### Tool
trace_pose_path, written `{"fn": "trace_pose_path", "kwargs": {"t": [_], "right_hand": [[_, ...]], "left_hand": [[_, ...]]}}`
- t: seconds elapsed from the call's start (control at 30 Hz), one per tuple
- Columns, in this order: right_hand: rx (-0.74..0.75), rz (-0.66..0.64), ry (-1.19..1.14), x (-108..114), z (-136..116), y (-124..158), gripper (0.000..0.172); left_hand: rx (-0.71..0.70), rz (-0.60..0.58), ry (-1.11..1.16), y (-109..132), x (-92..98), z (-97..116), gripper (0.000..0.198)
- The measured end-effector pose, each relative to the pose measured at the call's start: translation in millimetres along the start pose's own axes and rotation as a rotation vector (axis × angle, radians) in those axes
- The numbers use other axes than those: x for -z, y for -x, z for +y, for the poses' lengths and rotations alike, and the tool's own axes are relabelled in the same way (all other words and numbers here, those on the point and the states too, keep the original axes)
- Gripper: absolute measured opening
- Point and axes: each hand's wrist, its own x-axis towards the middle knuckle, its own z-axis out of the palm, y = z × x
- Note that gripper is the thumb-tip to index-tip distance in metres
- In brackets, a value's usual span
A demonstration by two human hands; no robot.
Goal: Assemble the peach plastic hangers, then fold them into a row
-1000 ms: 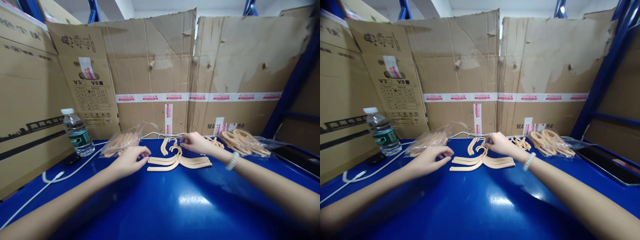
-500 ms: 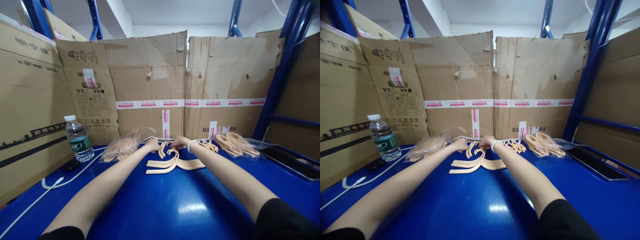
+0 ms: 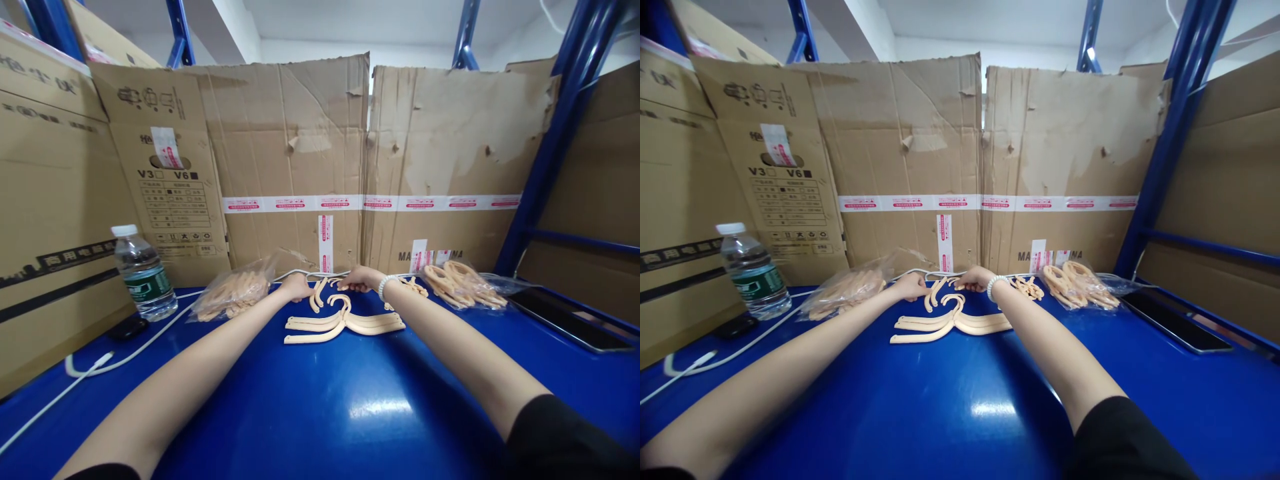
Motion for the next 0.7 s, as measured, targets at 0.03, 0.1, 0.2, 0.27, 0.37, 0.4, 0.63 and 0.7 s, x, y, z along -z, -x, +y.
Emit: {"fn": "trace_pose_path", "kwargs": {"t": [0.03,0.1,0.2,0.27,0.37,0.4,0.63,0.7], "right_hand": [[-0.004,0.007,-0.040,2,2,1,0.031],[-0.004,0.028,-0.128,7,7,3,0.031],[0.033,0.058,-0.269,13,15,11,0.030],[0.080,0.065,-0.367,14,22,20,0.029],[0.174,0.042,-0.508,9,36,40,0.023],[0.210,0.030,-0.551,6,41,48,0.021],[0.468,-0.060,-0.781,-23,54,106,0.043],[0.515,-0.076,-0.811,-30,51,116,0.045]], "left_hand": [[0.001,-0.001,-0.005,0,0.2,0,0.029],[0.003,0.002,-0.020,1,1.1,2,0.029],[-0.004,0.030,-0.040,6,2.3,6,0.028],[-0.018,0.060,-0.042,10,3.0,9,0.029],[-0.051,0.100,-0.005,15,6.3,11,0.030],[-0.064,0.113,0.020,17,8.7,11,0.030],[-0.254,0.246,0.385,59,21.7,5,0.015],[-0.354,0.261,0.553,82,9.4,5,0.010]]}}
